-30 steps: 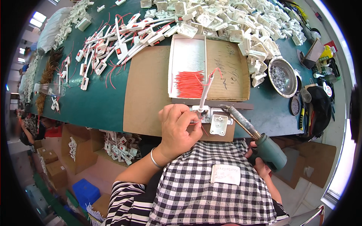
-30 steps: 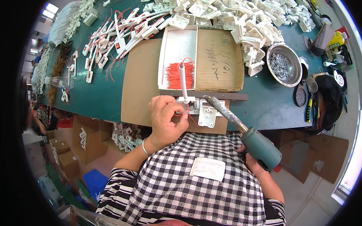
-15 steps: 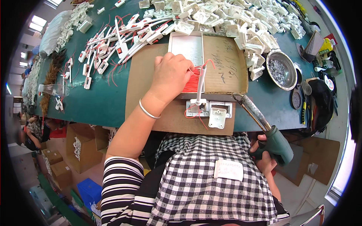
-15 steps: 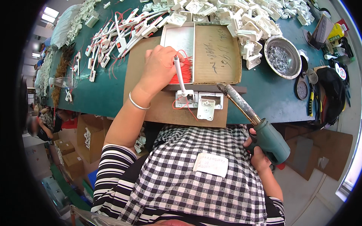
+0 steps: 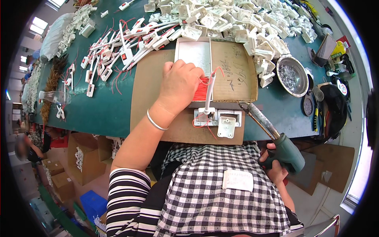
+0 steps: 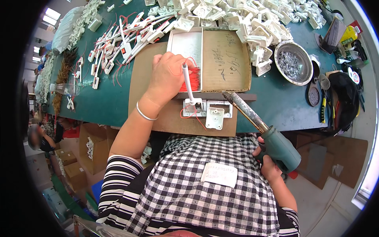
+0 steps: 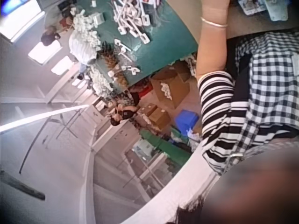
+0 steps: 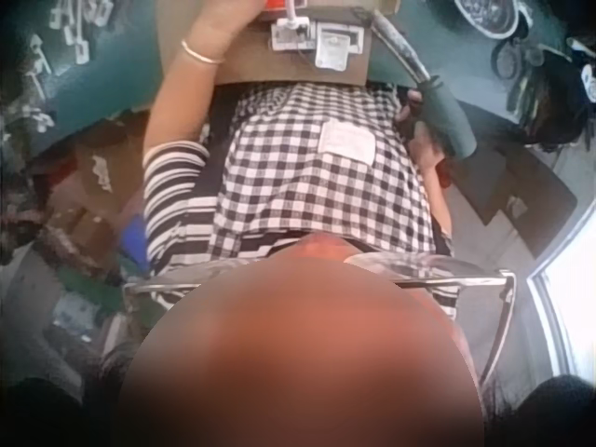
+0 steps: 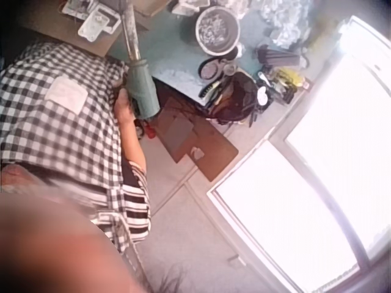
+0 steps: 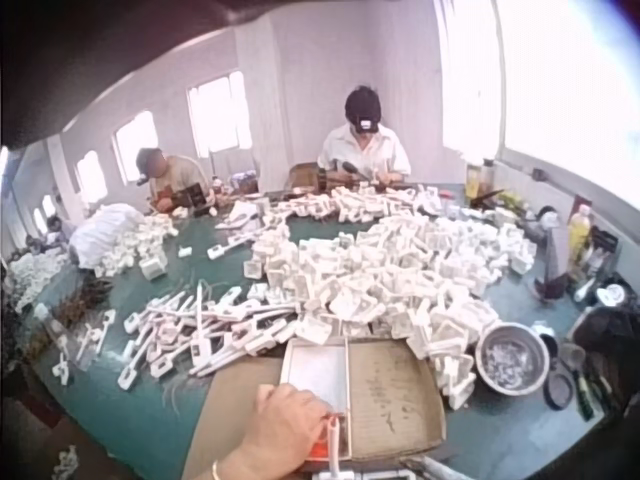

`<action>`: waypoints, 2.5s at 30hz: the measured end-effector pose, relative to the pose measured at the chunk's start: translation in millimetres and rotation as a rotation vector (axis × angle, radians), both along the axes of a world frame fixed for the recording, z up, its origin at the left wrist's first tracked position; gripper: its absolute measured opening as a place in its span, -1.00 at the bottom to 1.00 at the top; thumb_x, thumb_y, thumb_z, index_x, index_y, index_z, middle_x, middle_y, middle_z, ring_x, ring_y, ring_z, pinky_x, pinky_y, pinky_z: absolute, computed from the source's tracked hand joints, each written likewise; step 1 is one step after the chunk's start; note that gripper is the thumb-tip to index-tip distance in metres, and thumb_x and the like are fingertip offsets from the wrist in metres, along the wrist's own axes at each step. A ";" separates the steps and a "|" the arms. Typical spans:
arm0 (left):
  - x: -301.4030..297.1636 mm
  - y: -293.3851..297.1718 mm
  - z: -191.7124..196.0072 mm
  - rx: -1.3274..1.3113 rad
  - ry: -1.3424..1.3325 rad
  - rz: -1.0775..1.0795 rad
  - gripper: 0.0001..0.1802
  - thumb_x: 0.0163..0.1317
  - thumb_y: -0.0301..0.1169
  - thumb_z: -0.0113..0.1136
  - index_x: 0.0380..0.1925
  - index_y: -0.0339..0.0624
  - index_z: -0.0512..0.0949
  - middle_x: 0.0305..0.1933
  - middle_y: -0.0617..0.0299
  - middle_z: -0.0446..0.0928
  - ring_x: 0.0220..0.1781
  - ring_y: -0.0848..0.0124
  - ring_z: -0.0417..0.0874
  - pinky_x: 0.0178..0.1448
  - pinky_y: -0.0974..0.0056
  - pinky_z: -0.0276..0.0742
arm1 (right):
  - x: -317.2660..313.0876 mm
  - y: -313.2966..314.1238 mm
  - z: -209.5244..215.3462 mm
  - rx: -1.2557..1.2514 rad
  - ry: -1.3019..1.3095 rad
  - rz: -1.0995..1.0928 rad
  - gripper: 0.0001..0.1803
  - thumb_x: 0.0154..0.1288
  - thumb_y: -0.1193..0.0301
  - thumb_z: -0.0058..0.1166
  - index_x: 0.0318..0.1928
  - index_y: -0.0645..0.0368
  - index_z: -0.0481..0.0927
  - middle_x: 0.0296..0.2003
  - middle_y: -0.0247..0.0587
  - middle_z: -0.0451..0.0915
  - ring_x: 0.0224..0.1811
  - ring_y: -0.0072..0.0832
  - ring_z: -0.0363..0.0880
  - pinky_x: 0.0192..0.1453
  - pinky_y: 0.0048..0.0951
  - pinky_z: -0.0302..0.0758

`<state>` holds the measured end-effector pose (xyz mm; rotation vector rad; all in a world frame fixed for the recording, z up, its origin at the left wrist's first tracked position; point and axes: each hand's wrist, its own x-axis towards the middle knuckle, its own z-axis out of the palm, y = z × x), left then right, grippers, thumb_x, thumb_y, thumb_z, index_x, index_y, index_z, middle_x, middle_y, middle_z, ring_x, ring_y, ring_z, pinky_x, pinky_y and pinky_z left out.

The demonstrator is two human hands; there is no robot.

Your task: The person solders red wires into small electronic components at a workbench using a soldering iron.

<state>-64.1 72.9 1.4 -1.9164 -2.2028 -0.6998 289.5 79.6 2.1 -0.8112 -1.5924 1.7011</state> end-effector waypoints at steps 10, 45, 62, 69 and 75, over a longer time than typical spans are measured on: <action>-0.5 -3.1 1.0 -0.002 -0.076 -0.012 -0.91 0.02 -0.44 0.20 -0.43 0.02 0.59 -0.40 0.42 0.50 -0.22 0.38 0.45 0.00 0.20 0.14 | -3.9 -0.1 2.8 -0.004 -0.031 0.050 -0.46 0.32 0.22 -0.05 0.16 0.37 0.35 -0.34 -0.22 0.53 -0.30 -0.54 0.48 -0.17 -0.52 0.40; 70.3 -77.9 -9.6 0.268 -0.249 -0.109 -0.72 -0.24 -0.59 0.36 -0.46 -0.10 0.53 -0.44 0.29 0.45 -0.35 0.27 0.47 -0.18 0.18 0.32 | 5.2 6.5 -6.0 0.245 -0.454 0.183 -0.75 0.11 0.31 0.10 -0.27 0.23 0.59 -0.44 -0.20 0.63 -0.37 -0.32 0.62 -0.22 -0.38 0.52; 69.5 -77.1 -12.0 0.286 -0.267 -0.119 -0.74 -0.23 -0.58 0.39 -0.48 -0.12 0.55 -0.43 0.26 0.46 -0.33 0.25 0.49 -0.16 0.17 0.36 | -1.9 10.1 -0.4 0.368 -0.550 0.234 -0.73 0.01 0.38 0.16 -0.22 0.17 0.61 -0.28 -0.19 0.61 -0.28 -0.31 0.62 -0.20 -0.42 0.52; 70.2 -77.5 -13.3 0.288 -0.276 -0.113 -0.73 -0.24 -0.60 0.38 -0.48 -0.12 0.54 -0.43 0.26 0.45 -0.33 0.25 0.48 -0.16 0.17 0.36 | -5.9 11.8 1.3 0.312 -0.456 0.230 -0.73 0.04 0.40 0.16 -0.21 0.22 0.60 -0.29 -0.22 0.61 -0.29 -0.37 0.62 -0.20 -0.48 0.52; 70.2 -76.7 -13.6 0.288 -0.287 -0.115 -0.72 -0.24 -0.61 0.37 -0.48 -0.11 0.53 -0.44 0.26 0.45 -0.33 0.25 0.48 -0.17 0.17 0.36 | -2.9 11.8 -0.1 0.373 -0.444 0.249 -0.68 0.05 0.37 0.17 -0.17 0.25 0.57 -0.29 -0.19 0.62 -0.29 -0.35 0.62 -0.19 -0.46 0.52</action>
